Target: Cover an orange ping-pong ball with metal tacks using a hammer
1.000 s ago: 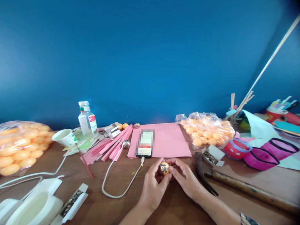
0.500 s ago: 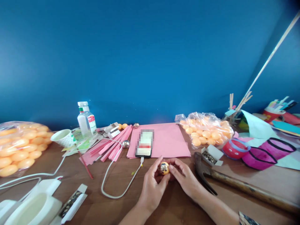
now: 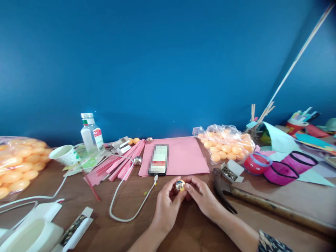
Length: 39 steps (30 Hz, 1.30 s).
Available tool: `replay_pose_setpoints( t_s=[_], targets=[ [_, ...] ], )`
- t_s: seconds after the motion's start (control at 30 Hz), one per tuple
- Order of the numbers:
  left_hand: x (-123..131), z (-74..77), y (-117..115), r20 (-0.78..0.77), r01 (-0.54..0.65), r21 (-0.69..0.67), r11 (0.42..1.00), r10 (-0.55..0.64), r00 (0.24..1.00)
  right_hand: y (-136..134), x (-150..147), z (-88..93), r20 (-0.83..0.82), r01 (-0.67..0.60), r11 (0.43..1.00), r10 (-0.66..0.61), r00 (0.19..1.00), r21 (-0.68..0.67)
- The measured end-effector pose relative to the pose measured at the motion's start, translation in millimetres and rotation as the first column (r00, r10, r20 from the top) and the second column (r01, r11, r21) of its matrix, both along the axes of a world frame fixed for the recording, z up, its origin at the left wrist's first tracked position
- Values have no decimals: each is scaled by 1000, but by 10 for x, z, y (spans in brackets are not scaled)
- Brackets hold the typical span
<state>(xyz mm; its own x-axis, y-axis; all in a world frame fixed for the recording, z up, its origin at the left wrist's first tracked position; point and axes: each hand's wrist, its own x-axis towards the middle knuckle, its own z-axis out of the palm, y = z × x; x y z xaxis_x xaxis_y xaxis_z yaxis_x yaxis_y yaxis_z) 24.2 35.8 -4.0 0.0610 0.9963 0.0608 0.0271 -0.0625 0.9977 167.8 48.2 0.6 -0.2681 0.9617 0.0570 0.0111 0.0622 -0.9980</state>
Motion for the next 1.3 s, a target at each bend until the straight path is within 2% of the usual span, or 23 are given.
replay_pose_setpoints(
  t_s=[0.17, 0.3, 0.6, 0.77, 0.83, 0.93, 1.0, 1.07, 1.1, 1.17, 1.23, 1.3],
  targets=[
    [4, 8, 8, 25, 20, -17, 1000, -19, 999, 15, -6, -60, 13, 31, 999, -31, 999, 20],
    [7, 11, 0, 51, 37, -22, 999, -36, 998, -11, -13, -10, -10, 26, 1000, -25, 1000, 6],
    [24, -1, -19, -26, -7, 74, 997, 9, 1000, -20, -13, 79, 4, 41, 999, -41, 999, -20],
    [19, 17, 21, -50, 24, 31, 999, -23, 998, -36, -7, 89, -40, 24, 998, -26, 999, -57],
    [17, 15, 37, -52, 29, 7, 1000, -29, 998, -78, 36, 130, 14, 52, 998, -52, 999, -18],
    [19, -1, 47, -49, 9, -21, 1000, -10, 999, -141, 219, 261, 200, 107, 977, -144, 969, 182],
    [22, -13, 46, -60, -9, -30, 1000, 7, 998, -150, 442, 376, 332, 117, 940, -228, 915, 322],
    [25, -15, 43, -76, -16, -34, 999, 13, 997, -121, 728, 485, 488, 126, 900, -339, 804, 417],
    [26, -12, 41, -83, -16, -35, 999, 13, 996, -96, 880, 530, 583, 121, 883, -397, 708, 454],
    [29, 0, 38, -93, -13, -36, 999, 10, 996, -40, 1162, 594, 782, 67, 870, -470, 409, 488],
    [29, 14, 35, -107, -9, -35, 999, 5, 994, 6, 1373, 623, 838, 53, 883, -461, 292, 467],
    [28, 24, 34, -120, -1, -31, 1000, -3, 993, 31, 1489, 628, 870, 46, 898, -436, 231, 437]
  ],
)
